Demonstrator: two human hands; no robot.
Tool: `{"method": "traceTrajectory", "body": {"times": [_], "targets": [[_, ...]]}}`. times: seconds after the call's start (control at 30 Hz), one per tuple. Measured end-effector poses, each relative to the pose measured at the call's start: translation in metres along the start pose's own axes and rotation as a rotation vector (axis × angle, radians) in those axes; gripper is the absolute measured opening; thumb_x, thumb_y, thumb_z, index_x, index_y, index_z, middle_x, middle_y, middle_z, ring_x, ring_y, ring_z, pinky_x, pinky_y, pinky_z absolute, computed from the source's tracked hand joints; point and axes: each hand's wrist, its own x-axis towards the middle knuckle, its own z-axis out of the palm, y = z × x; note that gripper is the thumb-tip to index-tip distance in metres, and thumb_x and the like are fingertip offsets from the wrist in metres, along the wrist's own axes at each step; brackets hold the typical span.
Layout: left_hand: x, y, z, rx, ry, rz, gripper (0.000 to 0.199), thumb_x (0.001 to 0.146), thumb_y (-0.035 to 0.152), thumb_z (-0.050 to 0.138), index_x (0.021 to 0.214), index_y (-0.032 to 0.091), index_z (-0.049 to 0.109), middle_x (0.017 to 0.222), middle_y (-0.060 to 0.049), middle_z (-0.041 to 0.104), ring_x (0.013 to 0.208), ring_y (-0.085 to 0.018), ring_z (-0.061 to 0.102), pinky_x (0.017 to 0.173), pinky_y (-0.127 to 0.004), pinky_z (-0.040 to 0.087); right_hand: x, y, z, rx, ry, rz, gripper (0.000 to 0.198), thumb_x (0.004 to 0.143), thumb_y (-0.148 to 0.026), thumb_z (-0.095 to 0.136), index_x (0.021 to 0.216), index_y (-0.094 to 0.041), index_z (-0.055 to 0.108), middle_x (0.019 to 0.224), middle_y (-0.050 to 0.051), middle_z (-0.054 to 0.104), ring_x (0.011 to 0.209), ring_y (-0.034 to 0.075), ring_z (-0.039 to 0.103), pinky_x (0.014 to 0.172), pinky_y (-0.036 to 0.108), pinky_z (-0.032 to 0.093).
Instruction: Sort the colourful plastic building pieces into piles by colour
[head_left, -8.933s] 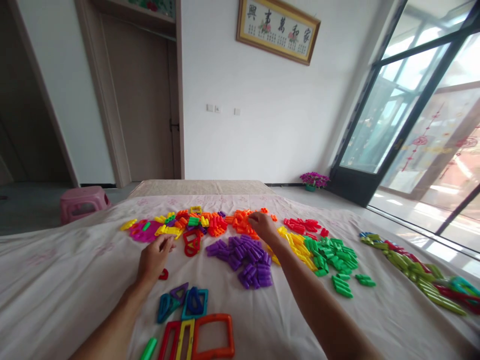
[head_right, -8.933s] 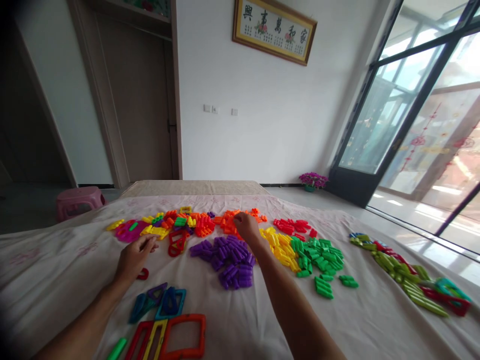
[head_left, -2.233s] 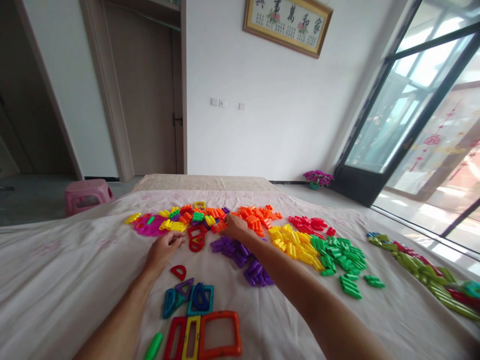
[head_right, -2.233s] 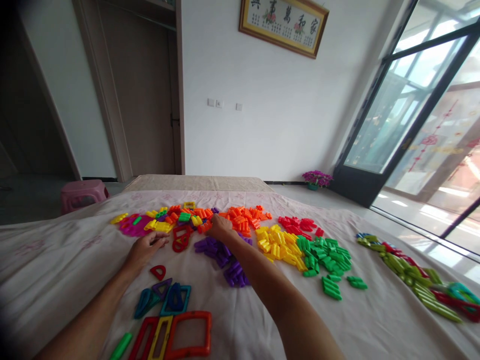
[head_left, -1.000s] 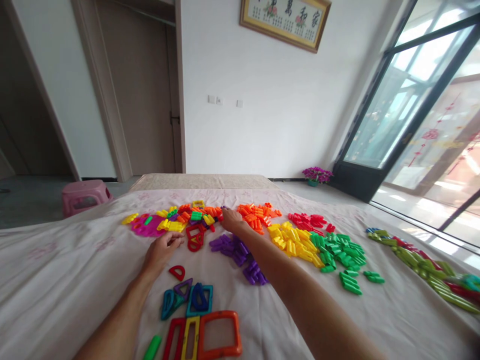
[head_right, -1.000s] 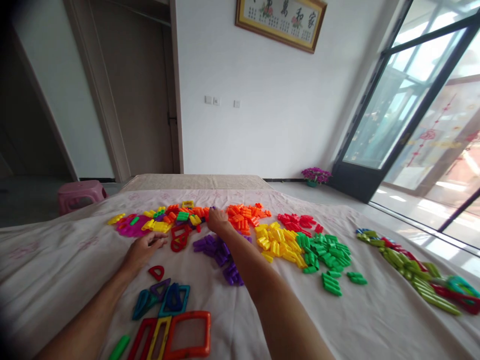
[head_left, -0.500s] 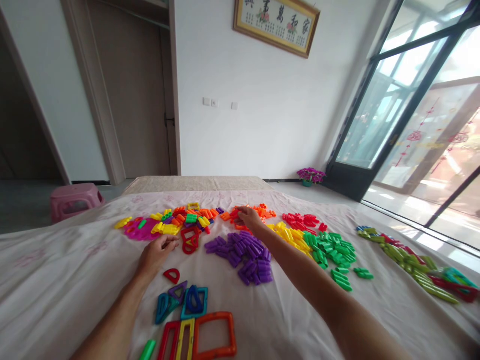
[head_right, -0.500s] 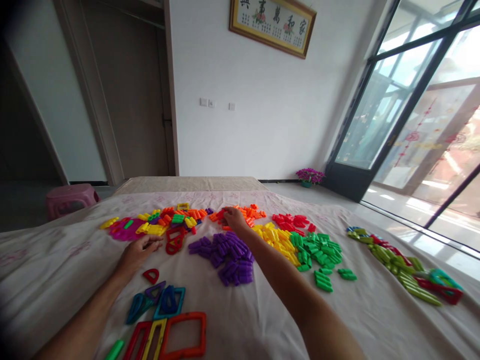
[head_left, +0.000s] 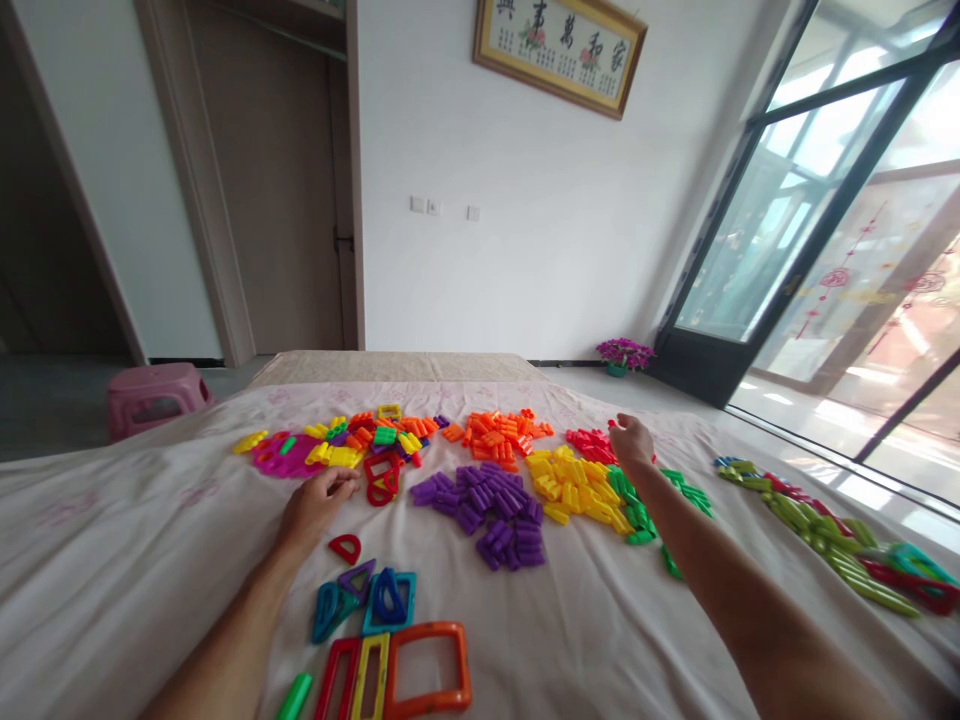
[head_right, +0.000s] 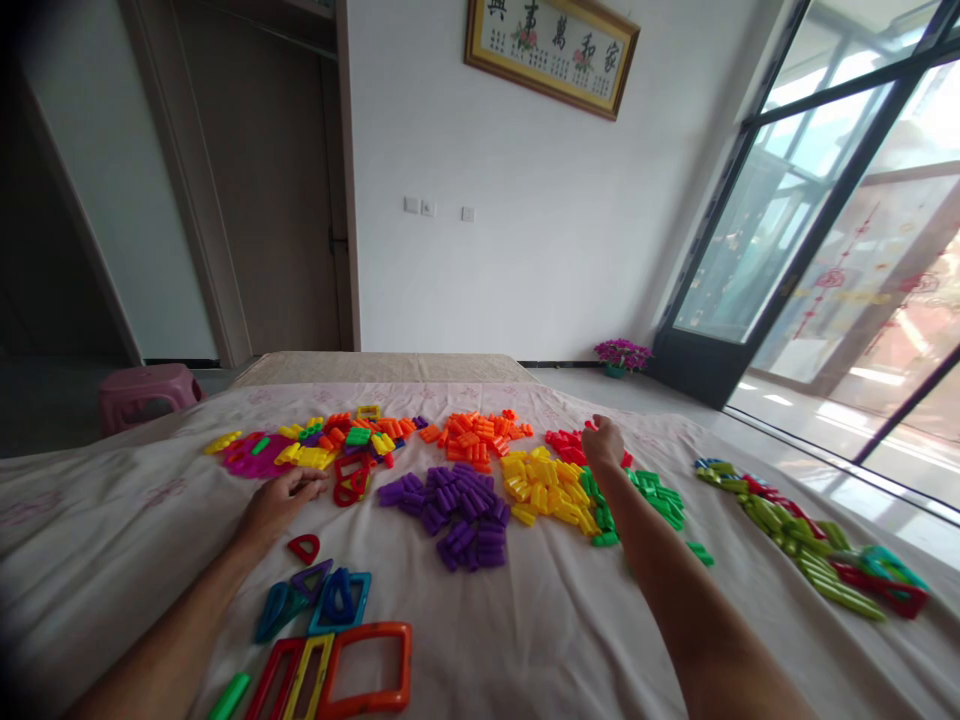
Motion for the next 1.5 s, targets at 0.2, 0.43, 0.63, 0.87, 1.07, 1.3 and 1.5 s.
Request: {"method": "traceTrajectory", "body": {"times": [0.2,0.43,0.63,0.87,1.07,1.3,1.5], "targets": [[0.003,-0.006,0.000,0.070,-0.013,0.001,0.030,0.070,0.043,0.062,0.090,0.022,0.073,0.084,-0.002,0.077,0.082,-0.022,0.070,0.073,-0.028,0.053,-0.021,-0.033,0.030,0.088,-0.160,-0.138,0.045,0.080,-0.008,0.045,0.119,-0.014,0.068,0.117,0.014,0.069,0.108,0.022,0.064,0.096,0.033,0.047],[0.006,-0.019,0.001,0.077,-0.055,0.029,0.034,0.078,0.044,0.057,0.099,0.021,0.071,0.094,-0.003,0.077,0.089,-0.021,0.070,0.078,-0.028,0.052,-0.083,-0.141,0.079,-0.109,-0.446,-0.642,0.042,0.088,-0.012,0.043,0.120,-0.020,0.068,0.122,0.008,0.068,0.110,0.020,0.062,0.092,0.029,0.046],[0.007,-0.020,0.000,0.063,-0.067,0.038,0.032,0.078,0.041,0.058,0.099,0.020,0.070,0.094,-0.004,0.076,0.089,-0.021,0.070,0.080,-0.028,0.051,-0.119,-0.198,0.119,-0.224,-0.613,-0.820,0.044,0.086,-0.013,0.051,0.125,-0.023,0.067,0.124,0.007,0.068,0.120,0.023,0.055,0.098,0.031,0.041],[0.006,-0.017,0.000,0.074,-0.062,0.036,0.031,0.080,0.040,0.056,0.099,0.021,0.070,0.093,-0.002,0.077,0.089,-0.021,0.070,0.079,-0.027,0.051,-0.127,-0.217,0.152,-0.324,-0.707,-0.817,0.047,0.091,-0.023,0.048,0.136,-0.030,0.058,0.134,0.007,0.062,0.127,0.026,0.050,0.103,0.040,0.038],[0.006,-0.017,-0.001,0.085,-0.062,0.033,0.031,0.080,0.040,0.056,0.099,0.022,0.070,0.091,-0.002,0.077,0.088,-0.020,0.070,0.079,-0.027,0.051,-0.125,-0.220,0.167,-0.372,-0.768,-0.815,0.043,0.091,-0.025,0.049,0.133,-0.030,0.060,0.133,0.009,0.062,0.128,0.027,0.051,0.103,0.042,0.037],[0.007,-0.018,0.000,0.069,-0.066,0.042,0.031,0.080,0.040,0.056,0.099,0.021,0.070,0.093,-0.002,0.077,0.088,-0.020,0.069,0.079,-0.027,0.051,-0.128,-0.219,0.165,-0.352,-0.757,-0.810,0.035,0.093,-0.025,0.049,0.123,-0.024,0.065,0.125,0.015,0.063,0.120,0.027,0.054,0.099,0.042,0.041],[0.006,-0.014,-0.001,0.059,-0.059,0.026,0.032,0.078,0.041,0.058,0.097,0.021,0.072,0.093,-0.003,0.077,0.088,-0.021,0.070,0.080,-0.028,0.052,-0.131,-0.224,0.142,-0.259,-0.680,-0.795,0.045,0.092,-0.019,0.048,0.134,-0.028,0.061,0.132,0.012,0.060,0.123,0.026,0.051,0.099,0.038,0.040]]}}
